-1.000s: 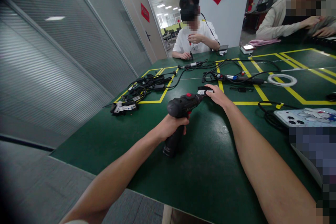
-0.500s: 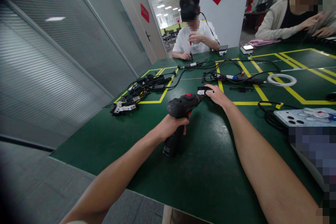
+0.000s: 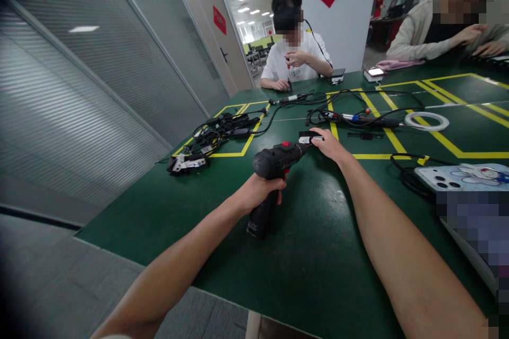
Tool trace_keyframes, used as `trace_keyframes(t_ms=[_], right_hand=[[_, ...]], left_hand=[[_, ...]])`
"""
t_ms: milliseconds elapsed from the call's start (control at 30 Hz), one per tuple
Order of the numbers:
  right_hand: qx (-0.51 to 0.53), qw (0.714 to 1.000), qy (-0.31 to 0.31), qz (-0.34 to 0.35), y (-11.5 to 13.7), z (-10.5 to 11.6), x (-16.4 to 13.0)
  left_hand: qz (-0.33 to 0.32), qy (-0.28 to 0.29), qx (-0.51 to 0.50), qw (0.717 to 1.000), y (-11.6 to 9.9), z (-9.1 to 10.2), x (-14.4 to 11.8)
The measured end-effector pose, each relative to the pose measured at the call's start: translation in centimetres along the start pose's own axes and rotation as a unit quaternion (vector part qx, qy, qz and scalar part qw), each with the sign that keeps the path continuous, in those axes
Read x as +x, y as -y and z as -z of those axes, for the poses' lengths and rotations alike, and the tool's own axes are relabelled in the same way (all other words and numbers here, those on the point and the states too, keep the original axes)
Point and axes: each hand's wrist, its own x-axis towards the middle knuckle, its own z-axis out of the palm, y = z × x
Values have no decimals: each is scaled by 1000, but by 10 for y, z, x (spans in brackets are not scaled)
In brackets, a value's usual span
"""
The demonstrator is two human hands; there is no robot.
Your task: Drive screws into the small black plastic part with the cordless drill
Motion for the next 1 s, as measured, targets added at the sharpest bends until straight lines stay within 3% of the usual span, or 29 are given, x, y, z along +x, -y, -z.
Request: trace_keyframes(t_ms=[1000], right_hand=[[-32,999,9,9,-27,-4,13]], left_hand=[[-2,4,5,1000,0,0,-1]])
